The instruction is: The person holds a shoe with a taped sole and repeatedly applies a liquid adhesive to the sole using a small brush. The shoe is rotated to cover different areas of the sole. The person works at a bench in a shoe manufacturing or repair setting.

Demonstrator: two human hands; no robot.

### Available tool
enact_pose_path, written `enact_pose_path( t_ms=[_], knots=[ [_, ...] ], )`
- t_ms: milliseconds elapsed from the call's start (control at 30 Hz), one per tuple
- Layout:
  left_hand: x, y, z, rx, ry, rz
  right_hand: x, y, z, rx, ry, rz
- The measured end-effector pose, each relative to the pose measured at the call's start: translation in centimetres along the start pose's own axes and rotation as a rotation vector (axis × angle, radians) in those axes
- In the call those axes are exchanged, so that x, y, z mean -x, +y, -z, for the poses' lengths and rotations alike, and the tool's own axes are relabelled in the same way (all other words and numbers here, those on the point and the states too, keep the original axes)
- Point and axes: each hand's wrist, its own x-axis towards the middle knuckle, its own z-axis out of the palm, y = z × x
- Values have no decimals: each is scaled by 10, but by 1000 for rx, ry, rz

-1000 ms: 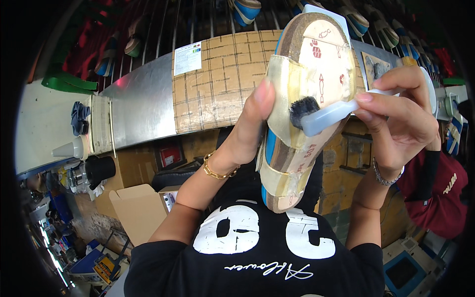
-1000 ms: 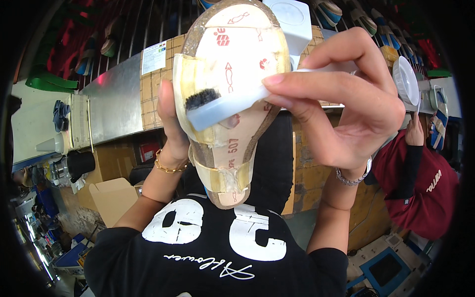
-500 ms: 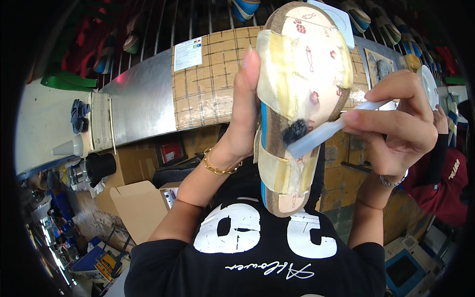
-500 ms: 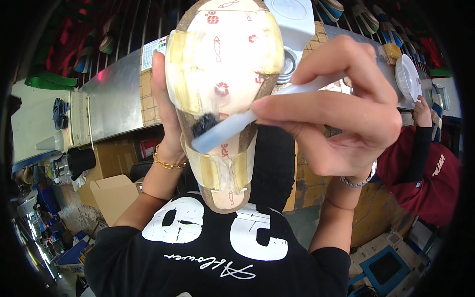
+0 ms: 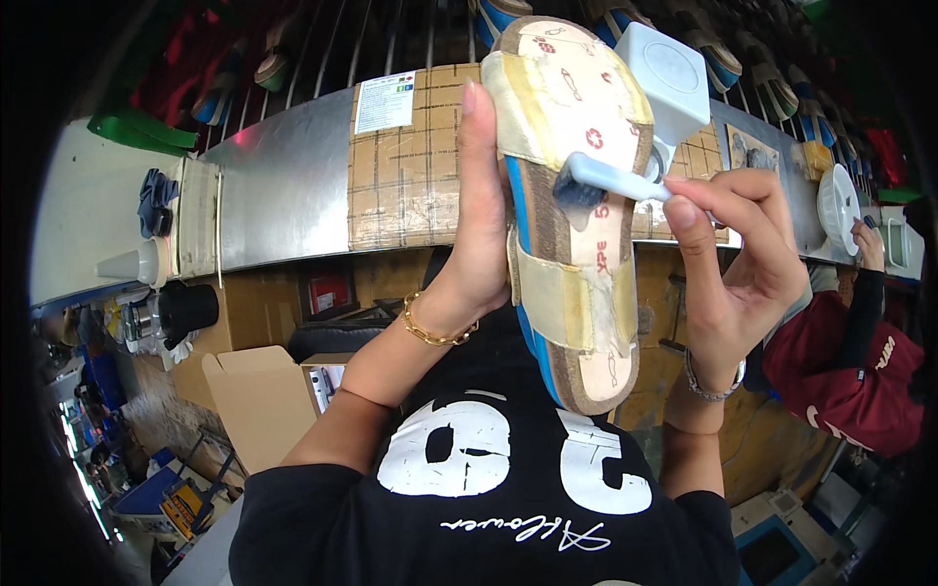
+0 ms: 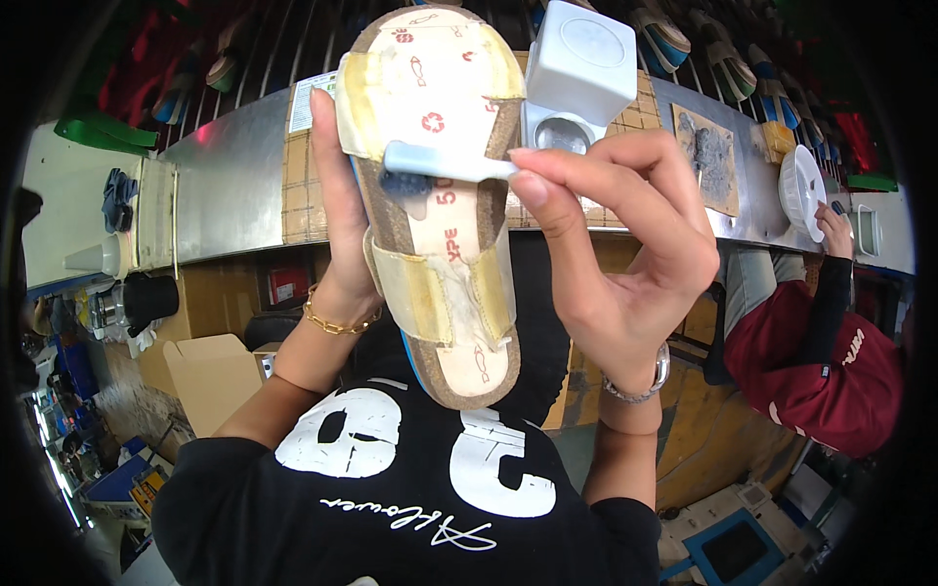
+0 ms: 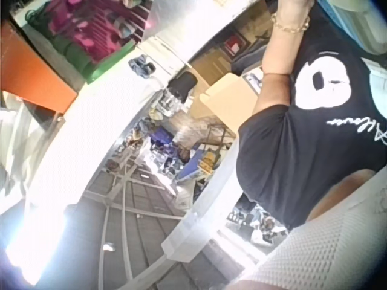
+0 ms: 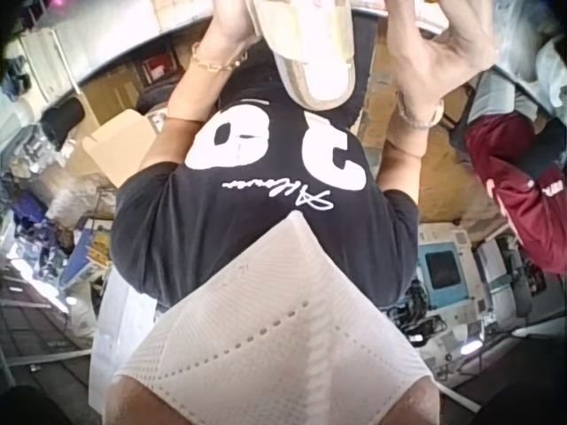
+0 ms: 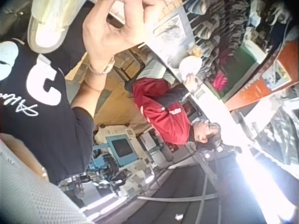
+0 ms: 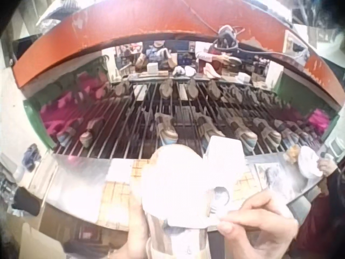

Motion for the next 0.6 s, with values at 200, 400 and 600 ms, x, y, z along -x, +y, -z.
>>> enact_pose_path(
  t_ms=[200, 400, 600],
  knots=[
    [3, 2, -6, -22, -10, -6, -3, 0, -3, 97, 102, 141],
    [3, 4, -7, 5, -19, 13, -10, 8, 14, -2, -41, 223],
    [2, 3, 4, 284, -96, 37, -9, 8, 20, -35, -174, 208]
  ],
)
